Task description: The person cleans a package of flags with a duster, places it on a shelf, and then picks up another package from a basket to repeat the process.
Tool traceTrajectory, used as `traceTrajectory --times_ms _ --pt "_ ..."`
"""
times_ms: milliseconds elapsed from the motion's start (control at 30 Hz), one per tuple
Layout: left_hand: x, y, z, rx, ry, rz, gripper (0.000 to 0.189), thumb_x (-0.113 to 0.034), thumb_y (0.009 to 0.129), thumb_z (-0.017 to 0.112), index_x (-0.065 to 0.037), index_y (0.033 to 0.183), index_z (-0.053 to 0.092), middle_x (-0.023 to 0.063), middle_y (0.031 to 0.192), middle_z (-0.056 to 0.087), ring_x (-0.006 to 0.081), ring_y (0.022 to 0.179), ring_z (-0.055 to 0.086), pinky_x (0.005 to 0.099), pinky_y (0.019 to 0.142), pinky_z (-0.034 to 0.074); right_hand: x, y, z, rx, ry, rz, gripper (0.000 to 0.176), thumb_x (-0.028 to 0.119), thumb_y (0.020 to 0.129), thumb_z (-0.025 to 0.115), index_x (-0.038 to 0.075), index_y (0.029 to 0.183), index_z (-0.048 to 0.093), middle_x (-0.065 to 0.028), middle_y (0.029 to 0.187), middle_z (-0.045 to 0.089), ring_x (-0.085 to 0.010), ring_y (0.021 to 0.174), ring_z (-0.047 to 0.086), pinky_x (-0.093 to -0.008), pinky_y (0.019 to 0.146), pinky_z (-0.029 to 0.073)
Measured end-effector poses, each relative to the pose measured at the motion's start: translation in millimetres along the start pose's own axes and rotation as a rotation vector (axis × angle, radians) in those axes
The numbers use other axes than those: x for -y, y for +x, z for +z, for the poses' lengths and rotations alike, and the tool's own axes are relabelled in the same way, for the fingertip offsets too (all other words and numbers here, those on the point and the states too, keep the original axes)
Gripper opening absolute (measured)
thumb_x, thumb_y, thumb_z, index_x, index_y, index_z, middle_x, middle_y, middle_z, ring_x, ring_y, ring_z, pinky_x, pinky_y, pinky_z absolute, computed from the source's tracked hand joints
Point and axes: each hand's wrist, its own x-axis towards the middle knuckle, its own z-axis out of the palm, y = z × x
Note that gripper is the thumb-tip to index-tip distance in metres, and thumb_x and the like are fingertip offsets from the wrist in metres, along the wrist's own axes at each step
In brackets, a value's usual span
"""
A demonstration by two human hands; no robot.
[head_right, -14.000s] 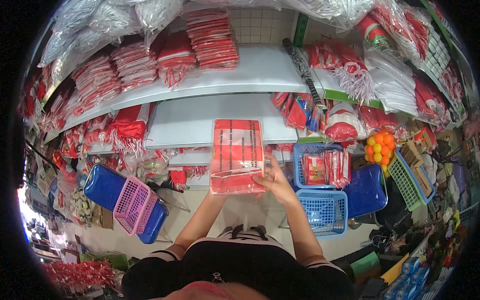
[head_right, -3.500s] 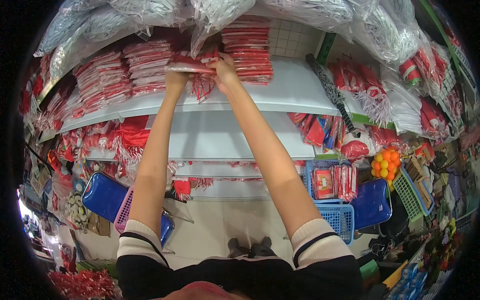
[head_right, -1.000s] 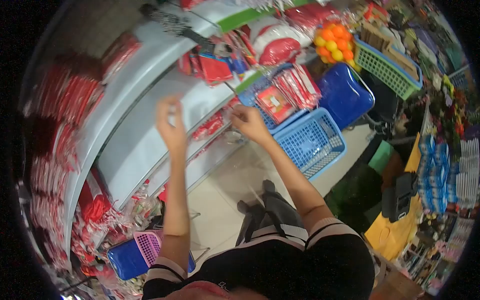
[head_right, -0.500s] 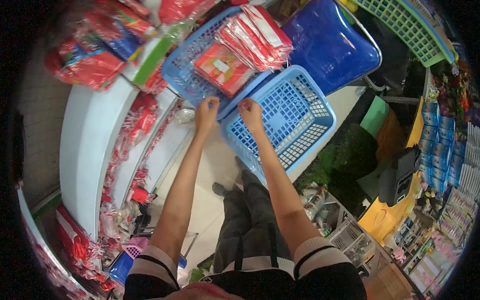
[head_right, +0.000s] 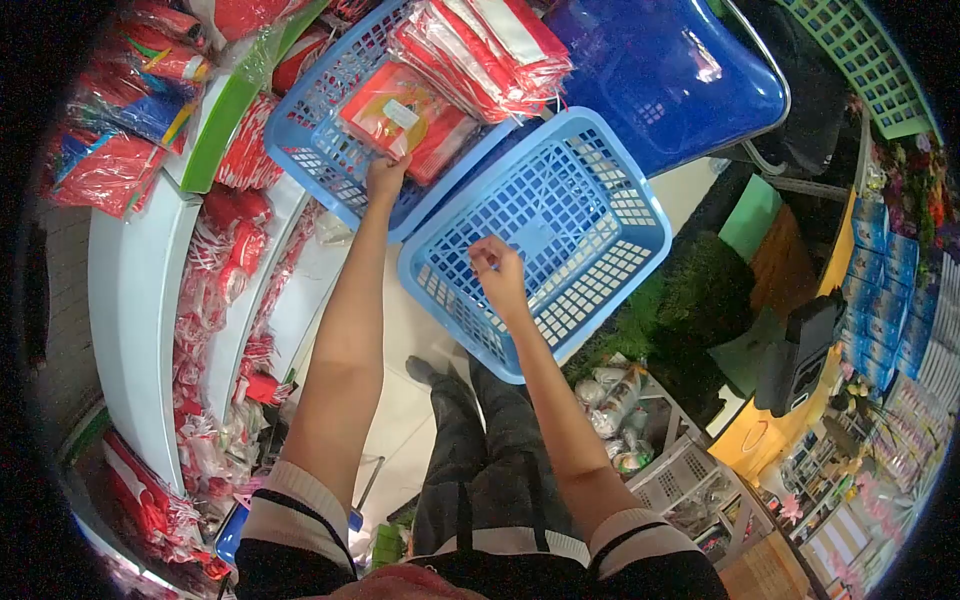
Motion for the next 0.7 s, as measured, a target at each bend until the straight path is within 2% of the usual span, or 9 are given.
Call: traceTrajectory --times_ms 133,233,267,367,400,500,533,633,700 --pt "-5 -7 -13 -0.068 -0.147 0.014 0.033 -0.030 0.077 0.067 0.002 0.077 0.064 0.0098 0.069 0.062 0.0156 0.065 0.059 0.0300 0.058 0.046 4 4 0 -0.011 0.013 -0.021 0.010 0.007 0.085 0.054 -0.001 0.084 0.060 -0.0052 0.066 0.057 -0.0115 0.061 0.054 -0.0265 0.056 0.045" --pt "-3 -21 -35 -0.080 -0.652 0.248 0.025 -0.024 0.081 0.062 0.000 0.088 0.064 0.0073 0.084 0.064 0.0146 0.073 0.060 0.0259 0.061 0.047 13 14 -1 -0.035 0.004 -0.112 0.013 0.012 0.087 0.053 0.001 0.088 0.059 -0.0071 0.075 0.059 -0.0139 0.071 0.057 -0.0279 0.061 0.049" --pt "-29 -57 -54 0.009 -1.094 0.061 0.016 -0.014 0.083 0.057 0.000 0.088 0.060 0.0055 0.083 0.059 0.0145 0.083 0.059 0.0294 0.068 0.047 17 17 -2 -0.045 -0.006 -0.152 0.015 0.014 0.089 0.052 0.001 0.091 0.059 -0.0080 0.079 0.060 -0.0150 0.075 0.058 -0.0284 0.063 0.051" --pt "-45 -123 -94 0.101 -1.336 -0.064 0.026 -0.013 0.083 0.053 -0.002 0.106 0.057 0.0045 0.102 0.058 0.0157 0.092 0.058 0.0267 0.075 0.048 56 17 -5 0.029 0.432 0.159 0.031 0.031 0.090 0.051 0.001 0.098 0.056 -0.0112 0.087 0.061 -0.0202 0.082 0.060 -0.0319 0.067 0.053" --pt "-39 -143 -104 0.175 -1.357 -0.052 0.032 -0.011 0.082 0.053 -0.002 0.112 0.054 0.0055 0.107 0.056 0.0161 0.097 0.056 0.0281 0.079 0.048 65 16 -6 0.103 0.421 0.254 0.046 0.044 0.089 0.048 0.003 0.107 0.053 -0.0128 0.096 0.061 -0.0250 0.087 0.062 -0.0359 0.067 0.054" --pt "-35 -217 -145 0.363 -1.335 -0.024 0.046 -0.005 0.076 0.051 0.002 0.122 0.048 0.0091 0.116 0.055 0.0185 0.107 0.053 0.0321 0.088 0.046 126 -25 -8 0.530 0.673 0.352 0.050 0.043 0.085 0.055 0.005 0.117 0.050 -0.0128 0.105 0.058 -0.0261 0.089 0.060 -0.0391 0.071 0.052" --pt "-24 -231 -151 0.384 -1.300 0.009 0.046 -0.005 0.076 0.051 0.003 0.121 0.048 0.0110 0.118 0.054 0.0191 0.109 0.052 0.0328 0.091 0.044 125 -34 -8 0.604 0.629 0.316 0.051 0.037 0.084 0.056 0.005 0.123 0.047 -0.0137 0.111 0.056 -0.0276 0.093 0.059 -0.0423 0.073 0.052" --pt "-14 -274 -196 0.484 -1.310 0.037 0.046 -0.004 0.074 0.050 0.005 0.119 0.048 0.0137 0.118 0.054 0.0194 0.110 0.052 0.0334 0.095 0.041 151 -83 4 0.586 0.630 0.412 0.048 0.020 0.083 0.057 0.003 0.127 0.043 -0.0119 0.109 0.059 -0.0246 0.091 0.062 -0.0368 0.068 0.055" --pt "10 -296 -220 0.522 -1.261 0.133 0.046 -0.003 0.073 0.050 0.006 0.119 0.049 0.0147 0.116 0.056 0.0199 0.111 0.052 0.0336 0.096 0.040 157 -115 15 0.613 0.515 0.261 0.053 0.010 0.079 0.058 0.003 0.129 0.041 -0.0119 0.112 0.058 -0.0229 0.095 0.061 -0.0335 0.075 0.053"
